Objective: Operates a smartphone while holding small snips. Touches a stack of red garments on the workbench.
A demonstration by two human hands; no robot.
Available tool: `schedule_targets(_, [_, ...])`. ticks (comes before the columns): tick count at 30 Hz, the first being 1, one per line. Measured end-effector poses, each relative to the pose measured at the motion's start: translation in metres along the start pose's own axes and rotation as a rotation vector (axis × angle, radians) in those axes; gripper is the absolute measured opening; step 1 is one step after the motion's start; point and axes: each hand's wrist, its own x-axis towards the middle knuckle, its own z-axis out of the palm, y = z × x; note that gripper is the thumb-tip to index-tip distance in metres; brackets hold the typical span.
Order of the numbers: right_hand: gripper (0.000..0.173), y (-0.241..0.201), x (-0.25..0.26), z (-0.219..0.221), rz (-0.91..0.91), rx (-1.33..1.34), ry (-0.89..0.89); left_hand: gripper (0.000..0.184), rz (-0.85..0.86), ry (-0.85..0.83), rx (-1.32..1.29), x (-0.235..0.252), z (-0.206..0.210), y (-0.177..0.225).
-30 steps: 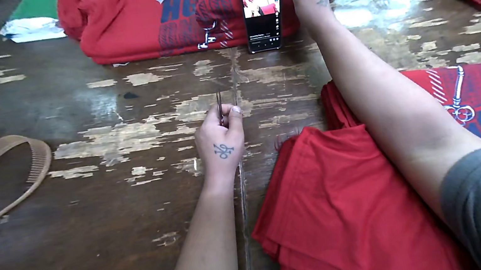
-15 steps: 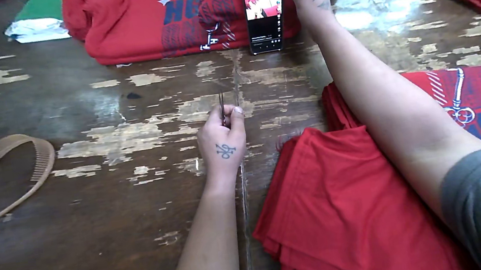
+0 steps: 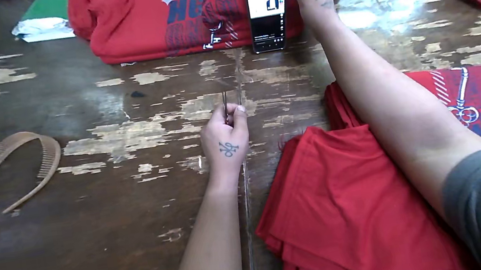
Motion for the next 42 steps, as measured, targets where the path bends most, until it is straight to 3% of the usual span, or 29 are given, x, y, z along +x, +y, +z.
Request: schedule_targets(42, [0.034, -0.0004, 0.0, 0.0004, -0.004, 0.012, 0.005, 0.019, -0.017, -0.01, -0.005, 0.0001, -0.0004, 0.0015])
